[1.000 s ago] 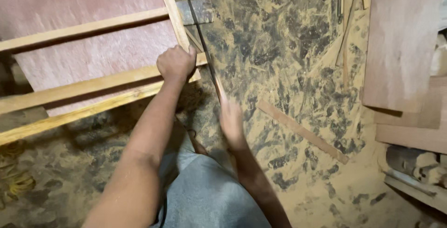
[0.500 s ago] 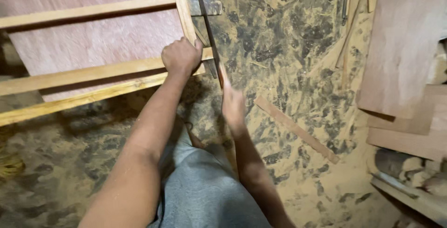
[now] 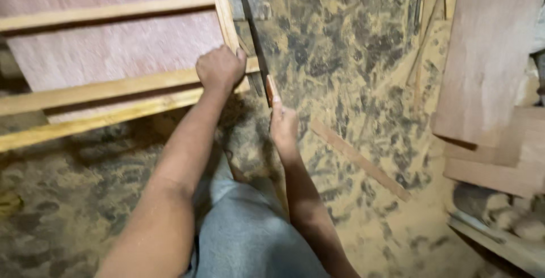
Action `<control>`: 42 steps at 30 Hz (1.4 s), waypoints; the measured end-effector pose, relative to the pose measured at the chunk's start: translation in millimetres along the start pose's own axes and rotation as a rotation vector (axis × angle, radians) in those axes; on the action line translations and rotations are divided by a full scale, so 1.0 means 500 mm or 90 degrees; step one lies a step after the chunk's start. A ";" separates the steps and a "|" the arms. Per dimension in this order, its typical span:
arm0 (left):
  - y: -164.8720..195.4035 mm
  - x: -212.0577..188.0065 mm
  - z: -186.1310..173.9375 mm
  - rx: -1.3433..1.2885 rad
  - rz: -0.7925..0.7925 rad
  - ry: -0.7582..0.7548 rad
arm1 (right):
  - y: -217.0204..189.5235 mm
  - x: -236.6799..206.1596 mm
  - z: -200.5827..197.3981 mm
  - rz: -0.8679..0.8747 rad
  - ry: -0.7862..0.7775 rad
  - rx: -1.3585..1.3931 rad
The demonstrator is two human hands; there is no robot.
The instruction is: The person kneels on the workshop floor beside a wooden frame laid over a panel, saws thin wood strips to length with a hand saw, marks a strip with a pencil, and fits the cut strips into the frame as crossbars, pressing them into place by hand.
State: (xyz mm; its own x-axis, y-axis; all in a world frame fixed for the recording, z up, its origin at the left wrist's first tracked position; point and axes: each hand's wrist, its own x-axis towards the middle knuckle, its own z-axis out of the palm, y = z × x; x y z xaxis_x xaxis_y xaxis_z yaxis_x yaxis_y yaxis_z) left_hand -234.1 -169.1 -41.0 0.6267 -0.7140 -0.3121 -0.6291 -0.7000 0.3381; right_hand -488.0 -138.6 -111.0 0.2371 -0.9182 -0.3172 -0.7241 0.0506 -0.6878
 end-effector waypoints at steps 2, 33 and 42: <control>0.002 -0.001 -0.004 -0.007 -0.001 -0.016 | 0.048 -0.106 -0.042 -0.259 0.050 -0.134; 0.004 0.014 -0.003 0.023 0.010 -0.052 | -0.120 0.052 -0.003 -0.094 0.028 0.043; 0.000 0.011 0.001 -0.017 -0.017 -0.037 | 0.009 -0.357 -0.201 0.068 -0.099 -0.051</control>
State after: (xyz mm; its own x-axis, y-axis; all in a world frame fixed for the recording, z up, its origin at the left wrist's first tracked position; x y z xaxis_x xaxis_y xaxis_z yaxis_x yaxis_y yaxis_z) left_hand -230.9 -172.8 -43.1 0.6148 -0.6951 -0.3727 -0.5995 -0.7189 0.3518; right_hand -598.9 -13.8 8.2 0.2490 -0.8378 -0.4860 -0.7985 0.1064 -0.5926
